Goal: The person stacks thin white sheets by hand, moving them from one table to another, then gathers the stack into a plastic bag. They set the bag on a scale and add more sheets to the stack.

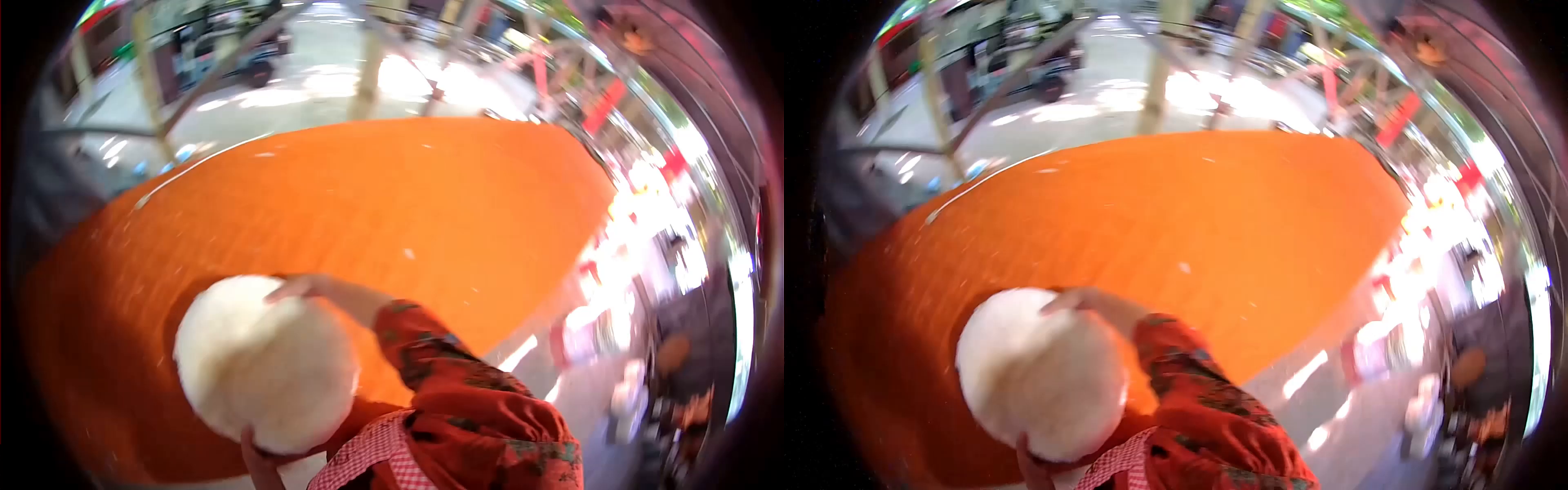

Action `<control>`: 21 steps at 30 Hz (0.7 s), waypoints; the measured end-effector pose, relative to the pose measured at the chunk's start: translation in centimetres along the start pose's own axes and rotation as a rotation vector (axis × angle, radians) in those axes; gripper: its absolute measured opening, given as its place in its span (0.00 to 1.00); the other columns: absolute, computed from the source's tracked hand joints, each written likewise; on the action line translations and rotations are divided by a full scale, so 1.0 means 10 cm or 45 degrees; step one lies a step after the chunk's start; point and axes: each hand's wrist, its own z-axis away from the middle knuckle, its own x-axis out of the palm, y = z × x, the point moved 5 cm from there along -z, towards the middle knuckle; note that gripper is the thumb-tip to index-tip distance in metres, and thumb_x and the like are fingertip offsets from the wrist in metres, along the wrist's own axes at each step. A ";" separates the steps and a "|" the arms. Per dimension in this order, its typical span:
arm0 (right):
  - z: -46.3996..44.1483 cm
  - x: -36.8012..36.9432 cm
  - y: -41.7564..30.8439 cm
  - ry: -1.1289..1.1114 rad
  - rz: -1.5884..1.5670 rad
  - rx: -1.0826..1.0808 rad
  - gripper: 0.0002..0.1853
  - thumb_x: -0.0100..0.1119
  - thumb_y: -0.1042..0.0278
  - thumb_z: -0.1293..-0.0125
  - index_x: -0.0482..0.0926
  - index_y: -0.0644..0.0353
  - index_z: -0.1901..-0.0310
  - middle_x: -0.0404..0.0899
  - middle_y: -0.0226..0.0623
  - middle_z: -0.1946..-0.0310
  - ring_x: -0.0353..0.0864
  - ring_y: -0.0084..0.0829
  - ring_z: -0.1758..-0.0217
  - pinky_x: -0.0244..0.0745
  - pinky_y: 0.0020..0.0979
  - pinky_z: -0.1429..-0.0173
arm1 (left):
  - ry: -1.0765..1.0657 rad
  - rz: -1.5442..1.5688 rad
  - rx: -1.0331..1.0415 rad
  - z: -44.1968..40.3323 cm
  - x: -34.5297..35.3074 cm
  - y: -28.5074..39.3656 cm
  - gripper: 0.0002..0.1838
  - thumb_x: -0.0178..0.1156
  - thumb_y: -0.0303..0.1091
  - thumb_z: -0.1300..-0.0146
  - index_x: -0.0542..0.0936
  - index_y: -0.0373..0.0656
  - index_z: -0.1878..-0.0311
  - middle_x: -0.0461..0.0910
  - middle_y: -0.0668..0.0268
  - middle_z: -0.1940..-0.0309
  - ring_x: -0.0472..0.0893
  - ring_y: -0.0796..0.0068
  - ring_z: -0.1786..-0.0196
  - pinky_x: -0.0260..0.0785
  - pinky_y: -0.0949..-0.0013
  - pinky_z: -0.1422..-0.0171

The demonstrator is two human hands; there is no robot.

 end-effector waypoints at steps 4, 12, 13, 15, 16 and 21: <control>0.20 0.12 -0.09 0.185 0.029 0.032 0.40 0.70 0.42 0.47 0.74 0.60 0.38 0.77 0.42 0.42 0.74 0.37 0.39 0.69 0.41 0.34 | 0.082 -0.343 0.019 0.06 0.18 -0.04 0.40 0.62 0.43 0.42 0.59 0.35 0.30 0.66 0.51 0.35 0.68 0.55 0.34 0.65 0.51 0.32; 2.26 -0.16 0.69 0.889 0.005 -0.131 0.37 0.71 0.41 0.49 0.79 0.62 0.44 0.80 0.45 0.47 0.78 0.40 0.43 0.69 0.39 0.36 | 0.034 -1.341 0.276 0.40 0.48 -0.30 0.47 0.71 0.46 0.48 0.59 0.28 0.32 0.63 0.45 0.35 0.68 0.54 0.35 0.65 0.54 0.33; 2.69 -0.23 0.70 0.983 0.070 -0.149 0.36 0.70 0.42 0.48 0.79 0.62 0.44 0.81 0.45 0.49 0.79 0.40 0.45 0.70 0.40 0.36 | -0.032 -1.450 0.290 0.35 0.55 -0.45 0.48 0.72 0.46 0.48 0.59 0.27 0.33 0.62 0.45 0.35 0.68 0.54 0.35 0.65 0.54 0.33; 3.49 -0.34 0.89 0.780 -0.442 -0.161 0.36 0.69 0.43 0.47 0.78 0.65 0.44 0.82 0.47 0.51 0.81 0.41 0.50 0.73 0.41 0.41 | -0.080 -1.078 0.130 0.12 1.04 -1.01 0.42 0.67 0.45 0.44 0.61 0.31 0.32 0.67 0.49 0.36 0.70 0.57 0.36 0.65 0.55 0.33; 3.83 -0.48 1.02 0.743 -0.528 -0.161 0.36 0.69 0.44 0.46 0.78 0.66 0.44 0.82 0.47 0.52 0.82 0.41 0.52 0.74 0.42 0.44 | -0.096 -0.861 0.029 0.11 1.21 -1.36 0.39 0.64 0.45 0.41 0.62 0.33 0.32 0.69 0.51 0.37 0.71 0.58 0.36 0.66 0.55 0.32; 4.90 -1.38 1.48 0.680 -0.739 0.021 0.34 0.68 0.48 0.44 0.76 0.70 0.44 0.83 0.49 0.55 0.84 0.44 0.62 0.80 0.45 0.57 | -0.063 -0.570 -0.275 0.10 2.35 -2.80 0.31 0.61 0.44 0.38 0.69 0.40 0.35 0.78 0.61 0.44 0.79 0.62 0.44 0.71 0.58 0.37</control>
